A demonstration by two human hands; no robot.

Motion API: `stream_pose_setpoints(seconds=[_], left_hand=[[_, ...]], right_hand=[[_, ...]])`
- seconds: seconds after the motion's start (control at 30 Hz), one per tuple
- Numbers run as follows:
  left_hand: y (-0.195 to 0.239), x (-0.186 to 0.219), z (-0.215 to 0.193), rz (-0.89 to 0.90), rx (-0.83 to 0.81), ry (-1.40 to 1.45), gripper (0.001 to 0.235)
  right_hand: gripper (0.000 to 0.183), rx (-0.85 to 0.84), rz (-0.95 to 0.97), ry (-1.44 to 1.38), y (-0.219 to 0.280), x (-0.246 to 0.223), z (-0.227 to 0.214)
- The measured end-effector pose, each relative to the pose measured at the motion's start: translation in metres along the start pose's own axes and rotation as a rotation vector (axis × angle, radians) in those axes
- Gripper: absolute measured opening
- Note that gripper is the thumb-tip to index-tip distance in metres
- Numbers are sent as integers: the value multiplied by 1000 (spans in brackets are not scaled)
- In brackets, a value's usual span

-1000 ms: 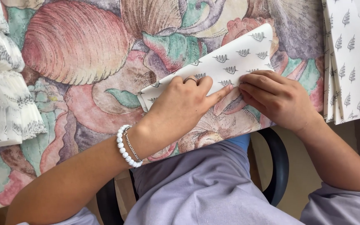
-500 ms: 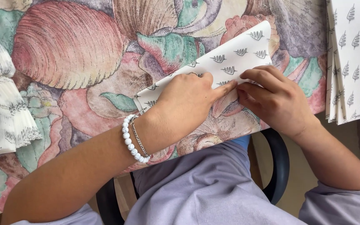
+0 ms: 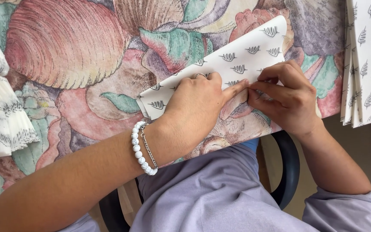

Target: Folding and gluing printed paper sheets to assemble food packaging pockets.

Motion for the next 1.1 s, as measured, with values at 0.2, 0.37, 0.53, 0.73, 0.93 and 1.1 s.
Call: stream_pose_setpoints(seconds=[0.2,0.37,0.53,0.73,0.93,1.1], left_hand=[[-1,0,-3,-37,19,2,79],[-2,-2,-2,-22,16,58,77],[-7,1,0,-19,-35,66,82],[-8,3,2,-85,16,52,76],[-9,2,4,-54,20,80,75],[-6,-2,1,-11,49,22,74]], right_hand=[[7,8,1,-37,-1,-1,-2],[5,-101,-72,-45,-5,-2,-2],[5,-164,-114,-55,-9,-4,-2],[6,-243,-125,-78,-10,-3,-3],[6,-290,82,-50,10,-4,-22],[8,-204,189,23,9,-5,-35]])
Point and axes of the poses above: each hand's wrist, its own y-axis away from the middle knuckle, its own z-axis out of the palm, x = y × z, the point moved 6 cm from there along -y, towards the middle knuckle, and after that the axes turned 13 degrees about -y, right-handed, at the moved point
